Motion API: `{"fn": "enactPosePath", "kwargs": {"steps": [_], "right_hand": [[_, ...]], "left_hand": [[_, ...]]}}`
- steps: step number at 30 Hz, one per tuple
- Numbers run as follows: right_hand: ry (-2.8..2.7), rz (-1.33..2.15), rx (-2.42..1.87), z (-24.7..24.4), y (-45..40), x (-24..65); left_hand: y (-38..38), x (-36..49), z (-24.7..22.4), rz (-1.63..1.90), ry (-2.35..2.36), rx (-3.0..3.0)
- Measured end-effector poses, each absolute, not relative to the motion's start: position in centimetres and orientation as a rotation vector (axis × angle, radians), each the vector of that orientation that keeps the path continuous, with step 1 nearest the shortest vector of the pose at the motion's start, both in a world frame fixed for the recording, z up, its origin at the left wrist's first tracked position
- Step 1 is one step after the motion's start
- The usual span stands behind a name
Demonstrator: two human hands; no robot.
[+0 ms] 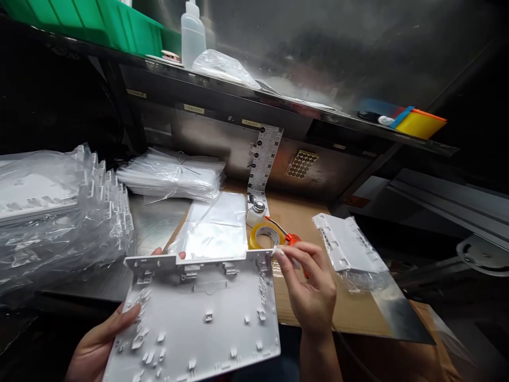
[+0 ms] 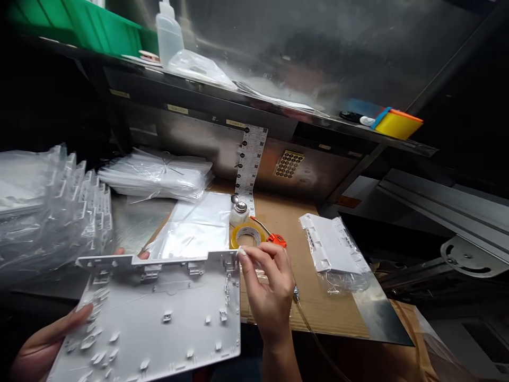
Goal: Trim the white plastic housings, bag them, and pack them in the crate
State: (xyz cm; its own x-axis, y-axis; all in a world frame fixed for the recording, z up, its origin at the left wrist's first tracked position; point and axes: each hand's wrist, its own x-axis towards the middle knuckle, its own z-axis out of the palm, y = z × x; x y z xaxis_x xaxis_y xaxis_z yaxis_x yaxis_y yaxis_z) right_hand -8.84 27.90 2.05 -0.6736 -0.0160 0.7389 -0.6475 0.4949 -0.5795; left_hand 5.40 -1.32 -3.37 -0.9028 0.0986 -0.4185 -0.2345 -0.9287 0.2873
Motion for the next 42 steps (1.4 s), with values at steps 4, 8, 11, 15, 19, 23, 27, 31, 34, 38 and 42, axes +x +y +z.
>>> {"fn": "enactPosePath", "kwargs": {"steps": [4, 8, 11, 15, 19, 23, 27, 31, 34, 38, 42], "right_hand": [[-2.131, 1.121, 0.451, 1.2, 29.1, -9.5], [-2.003, 1.168, 0.387, 1.4, 28.6, -8.9], [-1.987, 1.269, 0.502, 2.6, 26.0, -7.0], [-1.965, 1.322, 0.796, 4.3, 21.8, -4.6], [-1.936, 1.251, 0.904, 4.4, 20.1, -4.5], [-1.977, 1.227, 0.782, 4.1, 20.6, -5.0], [-1.950, 1.256, 0.847, 4.3, 20.6, -4.7], [-2.015, 1.223, 0.866, 4.3, 20.8, -5.1], [-2.017, 1.213, 0.782, 4.2, 21.0, -5.3], [-2.011, 1.205, 0.877, 4.5, 20.3, -5.0], [-2.088, 1.180, 0.791, 4.4, 21.8, -6.8]], "left_hand": [[-0.5, 4.8, -3.1, 2.907, 0.654, -0.512], [2.4, 3.9, -1.0, 2.941, 0.759, -0.385], [5.1, 3.3, 0.4, 2.892, 0.783, -0.443], [7.8, 2.8, 1.4, 2.867, 0.759, -0.518], [8.8, 2.8, 1.6, 2.910, 0.685, -0.490], [8.7, 2.8, 1.5, 2.860, 0.717, -0.494], [8.7, 2.6, 1.4, 2.878, 0.712, -0.456], [8.5, 2.6, 1.4, 2.854, 0.709, -0.469], [8.4, 2.6, 1.5, 2.818, 0.708, -0.455], [8.1, 2.3, 1.2, 2.851, 0.708, -0.420], [6.4, 1.9, 0.2, 2.909, 0.679, -0.442]]}}
